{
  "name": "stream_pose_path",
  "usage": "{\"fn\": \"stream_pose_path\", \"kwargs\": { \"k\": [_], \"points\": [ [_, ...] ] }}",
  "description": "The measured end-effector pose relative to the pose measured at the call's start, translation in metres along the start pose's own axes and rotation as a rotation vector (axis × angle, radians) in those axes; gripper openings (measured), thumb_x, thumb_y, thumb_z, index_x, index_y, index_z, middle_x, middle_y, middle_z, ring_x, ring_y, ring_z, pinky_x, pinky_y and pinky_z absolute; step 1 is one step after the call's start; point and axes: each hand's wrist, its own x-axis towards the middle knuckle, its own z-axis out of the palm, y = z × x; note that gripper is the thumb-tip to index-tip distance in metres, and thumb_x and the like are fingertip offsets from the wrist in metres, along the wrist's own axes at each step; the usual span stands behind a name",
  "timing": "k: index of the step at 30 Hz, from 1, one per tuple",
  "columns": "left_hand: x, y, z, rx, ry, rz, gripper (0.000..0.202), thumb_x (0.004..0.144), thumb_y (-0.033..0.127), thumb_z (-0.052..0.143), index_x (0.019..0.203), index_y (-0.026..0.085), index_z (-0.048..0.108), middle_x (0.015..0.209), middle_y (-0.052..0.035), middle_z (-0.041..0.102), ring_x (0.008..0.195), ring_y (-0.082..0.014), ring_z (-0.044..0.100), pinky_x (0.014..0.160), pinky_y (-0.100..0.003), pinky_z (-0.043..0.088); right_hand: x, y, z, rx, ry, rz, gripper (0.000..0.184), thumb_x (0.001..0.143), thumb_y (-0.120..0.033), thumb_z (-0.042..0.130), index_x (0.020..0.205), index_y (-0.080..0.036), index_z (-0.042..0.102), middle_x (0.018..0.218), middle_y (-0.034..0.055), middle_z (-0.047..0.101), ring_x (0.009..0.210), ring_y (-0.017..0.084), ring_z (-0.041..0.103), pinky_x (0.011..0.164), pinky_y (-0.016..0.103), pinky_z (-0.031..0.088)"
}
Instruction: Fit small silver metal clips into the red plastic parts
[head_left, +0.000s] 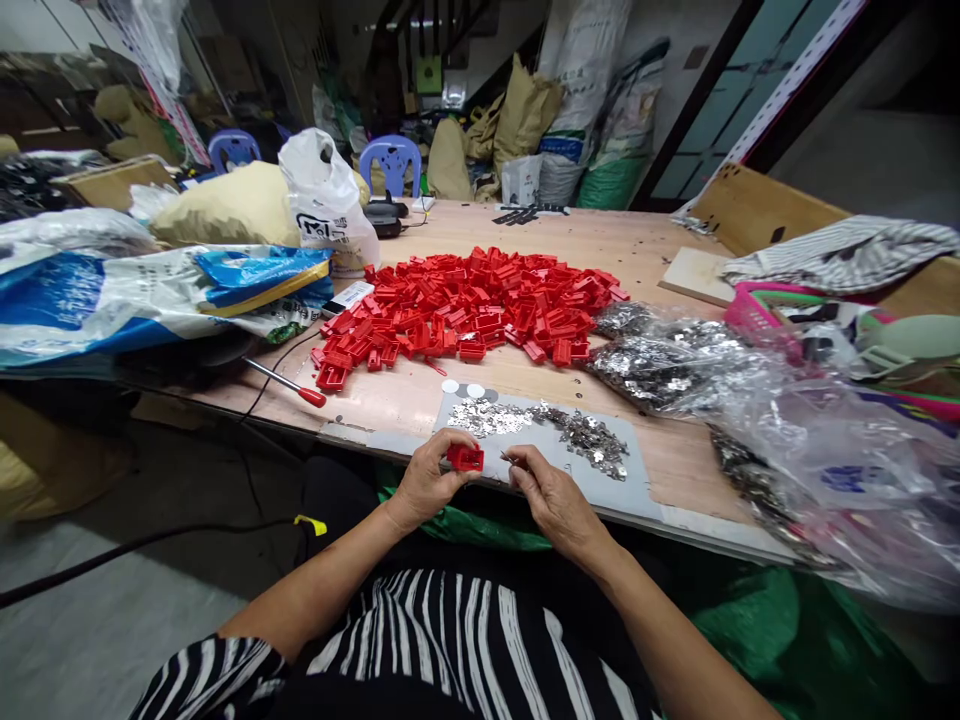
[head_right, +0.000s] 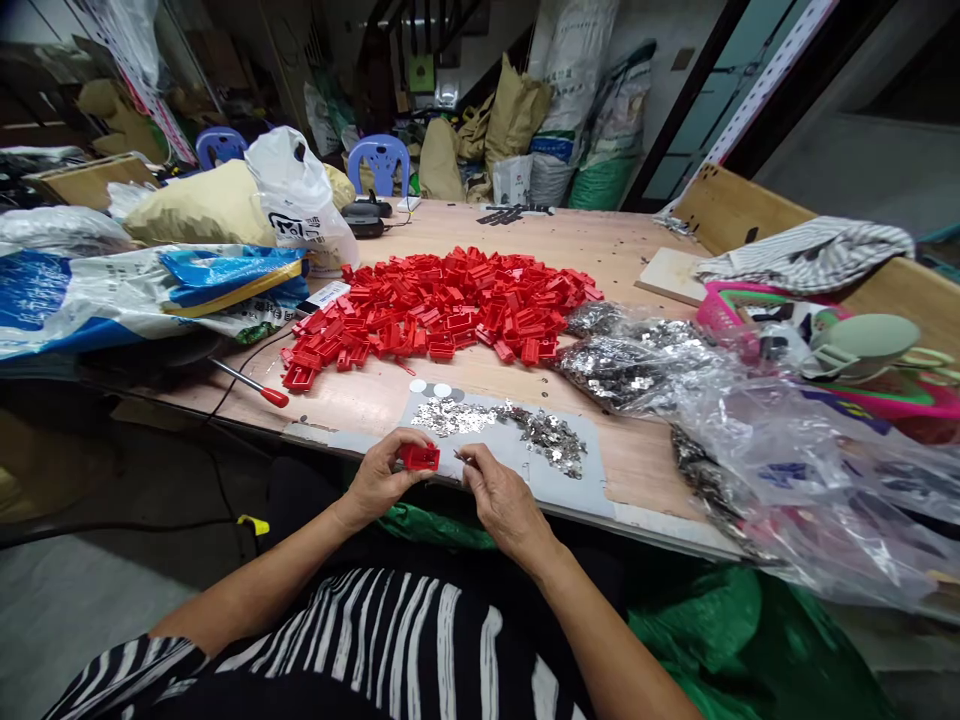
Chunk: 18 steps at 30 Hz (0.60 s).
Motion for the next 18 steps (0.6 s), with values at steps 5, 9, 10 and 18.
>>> {"fn": "stream_pose_path", "kwargs": {
  "k": [5, 9, 10, 18],
  "points": [
    [-0.001, 0.008, 0.001, -0.114, 0.034, -0.061, 0.029, 0.073, 0.023, 0.073, 0.098, 0.02, 0.06, 0.102, -0.0057, 0.062, 0.098, -0.0185, 0.058, 0.091, -0.032, 0.044, -0.002, -0.011, -0.006, 0.071, -0.04, -0.021, 0.033, 0.097, -0.031, 0.033, 0.127, -0.023, 0.044, 0.071, -0.0017, 0.063, 0.064, 0.015, 0.057, 0.065, 0.027, 0.043],
    [-0.001, 0.016, 0.003, -0.528, 0.097, -0.344, 0.029, 0.075, 0.026, 0.072, 0.1, 0.018, 0.06, 0.094, -0.0035, 0.065, 0.088, -0.0155, 0.063, 0.086, -0.03, 0.047, 0.0, -0.019, -0.008, 0.147, -0.056, -0.047, 0.041, 0.097, -0.032, 0.033, 0.136, -0.021, 0.039, 0.067, -0.0021, 0.062, 0.065, 0.014, 0.058, 0.069, 0.027, 0.045],
    [0.0, 0.018, 0.003, -0.675, 0.101, -0.426, 0.024, 0.076, 0.027, 0.071, 0.094, 0.017, 0.06, 0.089, -0.0029, 0.067, 0.087, -0.0156, 0.064, 0.086, -0.03, 0.047, 0.0, -0.021, -0.008, 0.16, -0.065, -0.052, 0.042, 0.097, -0.033, 0.033, 0.138, -0.021, 0.038, 0.067, -0.0023, 0.062, 0.064, 0.014, 0.058, 0.07, 0.027, 0.045],
    [-0.004, 0.022, 0.009, -1.205, 0.084, -0.746, 0.016, 0.081, 0.025, 0.066, 0.086, 0.011, 0.062, 0.086, -0.0078, 0.071, 0.088, -0.019, 0.069, 0.095, -0.034, 0.047, 0.003, -0.026, -0.005, 0.148, -0.106, -0.069, 0.044, 0.096, -0.035, 0.037, 0.138, -0.024, 0.042, 0.064, -0.0037, 0.06, 0.059, 0.013, 0.056, 0.063, 0.024, 0.044]
  ]
}}
